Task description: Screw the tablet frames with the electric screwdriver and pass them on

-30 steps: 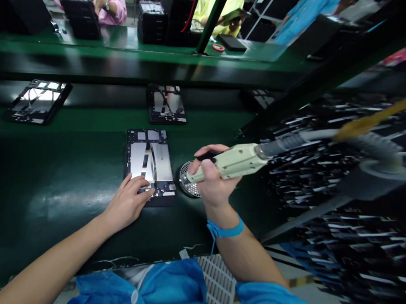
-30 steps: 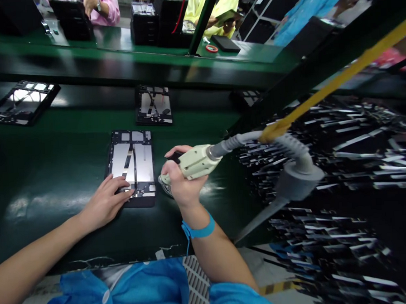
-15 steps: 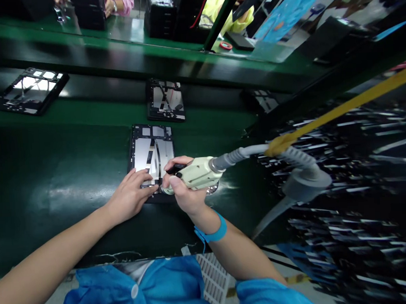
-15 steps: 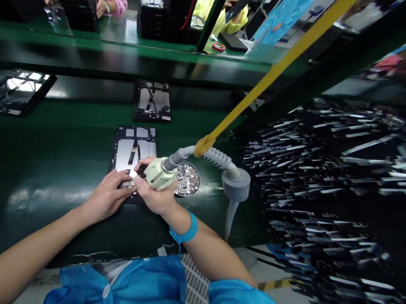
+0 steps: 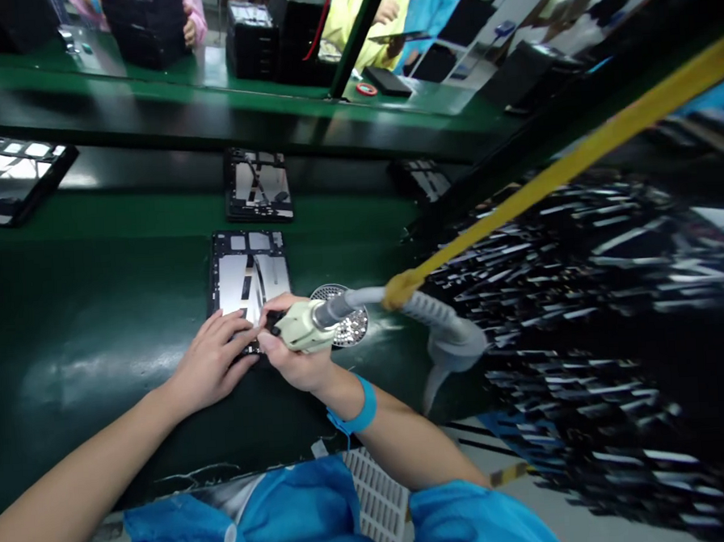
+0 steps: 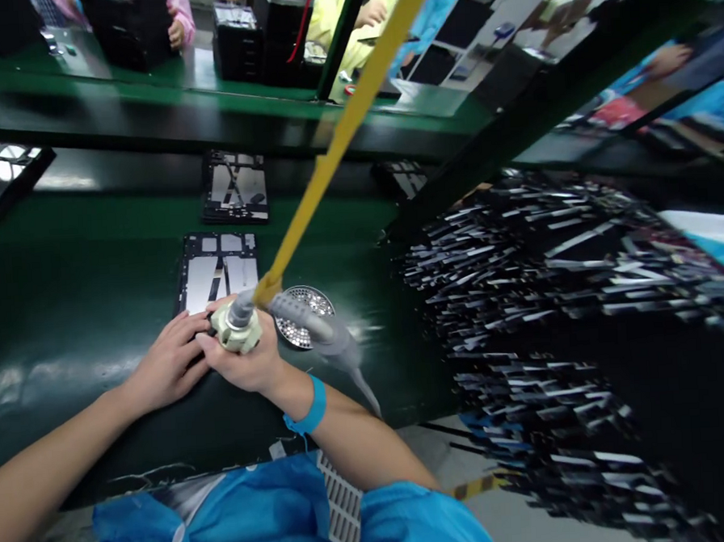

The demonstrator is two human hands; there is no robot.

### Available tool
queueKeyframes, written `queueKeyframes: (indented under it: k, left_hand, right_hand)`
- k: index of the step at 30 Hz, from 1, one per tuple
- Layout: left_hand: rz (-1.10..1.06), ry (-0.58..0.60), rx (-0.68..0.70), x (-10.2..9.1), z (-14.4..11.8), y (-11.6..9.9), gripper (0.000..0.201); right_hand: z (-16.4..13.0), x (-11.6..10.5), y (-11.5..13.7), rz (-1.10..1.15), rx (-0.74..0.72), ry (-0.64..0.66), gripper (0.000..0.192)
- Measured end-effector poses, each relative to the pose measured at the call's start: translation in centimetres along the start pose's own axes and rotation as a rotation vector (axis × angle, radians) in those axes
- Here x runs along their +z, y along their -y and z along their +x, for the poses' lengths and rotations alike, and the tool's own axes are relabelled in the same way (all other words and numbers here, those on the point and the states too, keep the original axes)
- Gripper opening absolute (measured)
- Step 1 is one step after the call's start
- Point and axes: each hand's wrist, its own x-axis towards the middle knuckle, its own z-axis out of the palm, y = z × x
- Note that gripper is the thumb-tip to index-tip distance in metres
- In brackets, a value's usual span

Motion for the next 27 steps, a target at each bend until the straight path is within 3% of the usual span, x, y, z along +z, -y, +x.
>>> queueKeyframes:
  k: [3, 6, 10, 14, 19, 27]
  left_hand:
    - [0.01, 0.017, 0.015, 0.0, -0.1, 0.3, 0.052]
    - [0.052, 0.014, 0.049, -0.1, -0.2, 0.3, 0.055]
    - [0.054, -0.016, 0.066, 0.0, -0.5, -0.5, 0.032]
    - [0.057, -0.044, 0.023, 0.0, -0.8, -1.4, 0.015]
    - [0.094, -0.07, -0.05, -0.1, -0.7, -1.4, 0.021]
    - [0.116, -0.085, -0.032, -0.1, -0.4, -1.2, 0.019]
  right_hand:
    - [0.2, 0.2, 0.2, -0.054, -0.006, -0.02, 0.025]
    - [0.6, -0.4, 0.6, -0.011, 0.026, -0.04, 0.025]
    - [1.5, -3.0, 0.9, 0.094, -0.001, -0.216, 0.025]
    - [2.2, -5.6, 0.0, -0.008, -0.003, -0.392, 0.022]
    - [2.1, -6.4, -1.9, -0.171, 0.073, -0.367, 0.023]
    - [1.9, -6.7, -2.6, -0.172, 0.052, -0.381, 0.026]
